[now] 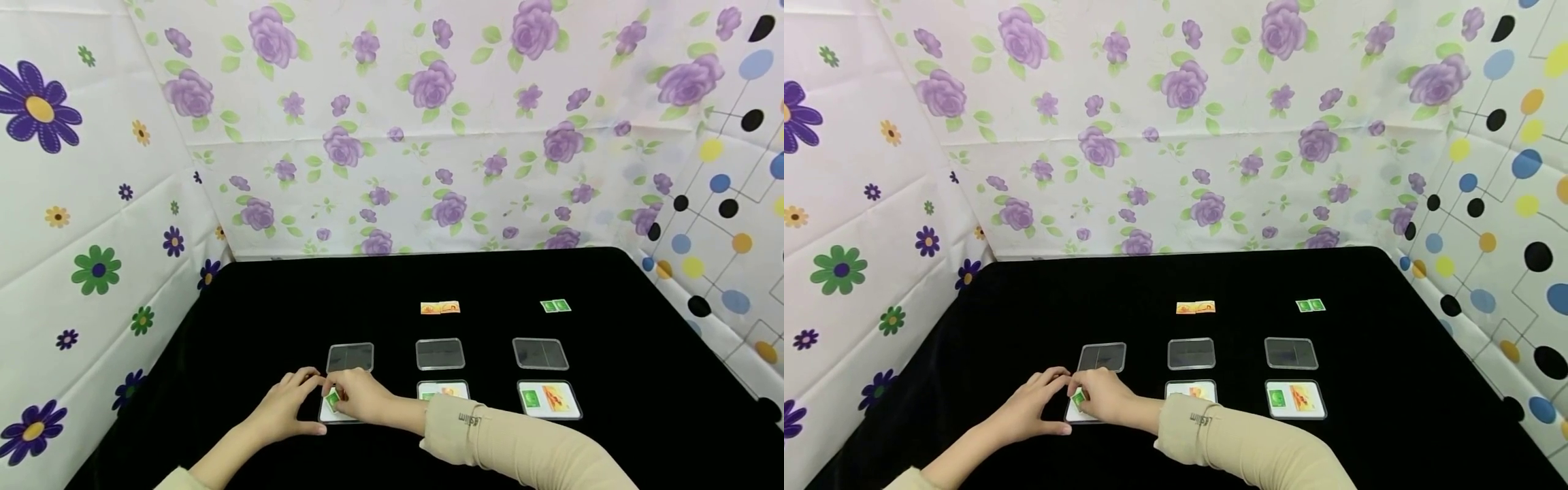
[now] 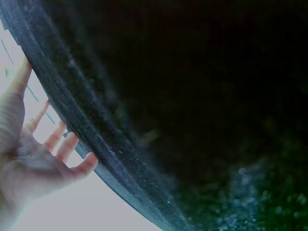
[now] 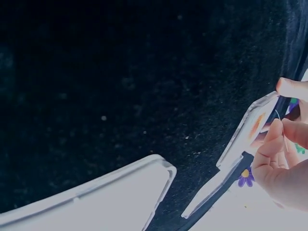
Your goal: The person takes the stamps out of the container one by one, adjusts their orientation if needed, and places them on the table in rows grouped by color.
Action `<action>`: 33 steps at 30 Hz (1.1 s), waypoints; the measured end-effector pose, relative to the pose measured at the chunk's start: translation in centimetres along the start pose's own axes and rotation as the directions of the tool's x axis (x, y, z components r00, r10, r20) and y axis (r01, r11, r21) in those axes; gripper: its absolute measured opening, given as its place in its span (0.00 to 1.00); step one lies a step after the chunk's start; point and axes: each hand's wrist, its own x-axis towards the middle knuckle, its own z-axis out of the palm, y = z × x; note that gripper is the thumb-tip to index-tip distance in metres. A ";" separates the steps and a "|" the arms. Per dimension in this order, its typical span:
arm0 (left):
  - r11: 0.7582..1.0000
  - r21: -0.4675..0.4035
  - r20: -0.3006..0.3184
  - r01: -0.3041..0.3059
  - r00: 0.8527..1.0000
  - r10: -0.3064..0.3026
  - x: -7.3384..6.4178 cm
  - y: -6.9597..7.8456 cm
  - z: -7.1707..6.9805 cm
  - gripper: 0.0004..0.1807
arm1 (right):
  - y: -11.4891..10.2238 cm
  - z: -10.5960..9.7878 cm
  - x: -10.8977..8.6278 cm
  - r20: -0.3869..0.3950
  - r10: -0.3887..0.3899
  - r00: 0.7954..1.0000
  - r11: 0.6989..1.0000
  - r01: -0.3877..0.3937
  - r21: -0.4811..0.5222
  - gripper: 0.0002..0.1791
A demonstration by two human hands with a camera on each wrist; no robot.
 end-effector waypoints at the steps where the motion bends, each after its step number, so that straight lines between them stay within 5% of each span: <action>1: 1.000 -0.001 -0.001 -0.001 1.000 0.001 0.0 0.0 0.0 0.38 | -0.1 -0.1 -0.1 0.003 -0.004 1.000 1.000 0.004 0.004 0.11; 18: 1.000 -0.016 0.000 -0.006 1.000 0.006 0.2 -0.1 -0.1 0.39 | 0.8 -3.6 -2.4 -0.029 -0.026 0.999 0.985 0.030 0.171 0.12; 33: 0.999 -0.004 0.010 0.037 0.999 -0.037 0.2 0.5 -0.1 0.40 | 3.2 -5.5 -4.5 -0.078 0.043 0.996 0.980 -0.027 0.199 0.13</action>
